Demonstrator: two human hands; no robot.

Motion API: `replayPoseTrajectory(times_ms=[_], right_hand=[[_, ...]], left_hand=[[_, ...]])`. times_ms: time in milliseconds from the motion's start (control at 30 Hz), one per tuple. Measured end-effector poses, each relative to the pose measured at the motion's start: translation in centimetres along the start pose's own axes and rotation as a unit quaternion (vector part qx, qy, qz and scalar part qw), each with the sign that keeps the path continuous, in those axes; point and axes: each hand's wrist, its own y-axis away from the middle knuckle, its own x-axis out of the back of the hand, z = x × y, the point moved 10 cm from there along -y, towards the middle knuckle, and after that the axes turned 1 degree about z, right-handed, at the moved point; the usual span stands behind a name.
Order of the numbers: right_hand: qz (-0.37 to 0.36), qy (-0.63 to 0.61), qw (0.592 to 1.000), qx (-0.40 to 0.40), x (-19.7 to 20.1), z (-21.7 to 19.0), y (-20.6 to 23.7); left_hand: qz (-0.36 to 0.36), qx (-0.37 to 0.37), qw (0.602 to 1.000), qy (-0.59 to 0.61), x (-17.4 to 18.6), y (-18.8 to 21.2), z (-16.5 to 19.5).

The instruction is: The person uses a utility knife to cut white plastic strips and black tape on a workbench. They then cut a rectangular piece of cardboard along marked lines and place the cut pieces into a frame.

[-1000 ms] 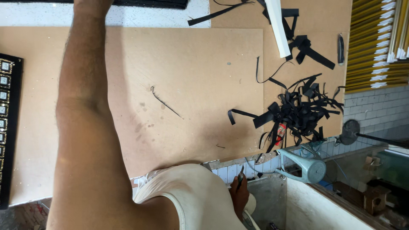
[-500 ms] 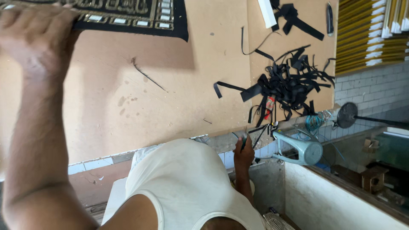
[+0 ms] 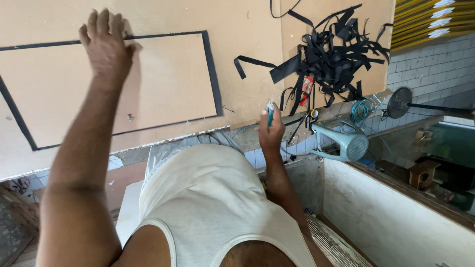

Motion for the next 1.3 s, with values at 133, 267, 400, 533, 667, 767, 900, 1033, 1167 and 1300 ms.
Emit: replayPoseTrajectory(times_ms=[133,267,400,533,667,767,900,1033,1167,1300], right_hand=[[-0.084,-0.021,0.996,0.032,-6.3,-2.5,-2.0],[-0.147,0.046,0.988,0.008,-13.3,-4.1,-5.2],[-0.077,0.174,0.960,0.204,-18.0,-9.9,-9.1],[-0.122,0.202,0.965,0.112,-21.3,-9.2,-12.1],[-0.166,0.233,0.957,0.052,-22.7,-8.0,-12.8],[-0.121,0.182,0.968,0.125,-22.3,-10.2,-12.9],[-0.178,0.224,0.958,0.000,-23.0,-7.8,-12.7],[-0.155,0.197,0.966,0.059,-23.1,-9.1,-12.9],[-0.146,0.188,0.968,0.078,-23.1,-9.5,-13.1],[-0.161,0.180,0.969,0.045,-23.1,-9.2,-13.2]], left_hand=[[-0.200,-0.037,0.950,0.239,-5.4,2.5,9.2],[-0.333,-0.114,0.922,0.163,-6.3,2.6,15.3],[-0.433,-0.118,0.887,0.111,-6.3,1.6,16.1],[-0.443,-0.125,0.883,0.094,-6.3,1.1,15.7],[-0.428,-0.133,0.888,0.102,-6.9,1.3,15.4],[-0.426,-0.136,0.888,0.107,-7.3,1.3,15.3],[-0.431,-0.140,0.886,0.103,-7.5,1.2,15.1],[-0.432,-0.145,0.885,0.099,-7.5,1.3,15.0],[-0.433,-0.150,0.884,0.093,-7.5,1.5,14.9],[-0.425,-0.149,0.887,0.097,-7.6,1.5,14.9]])
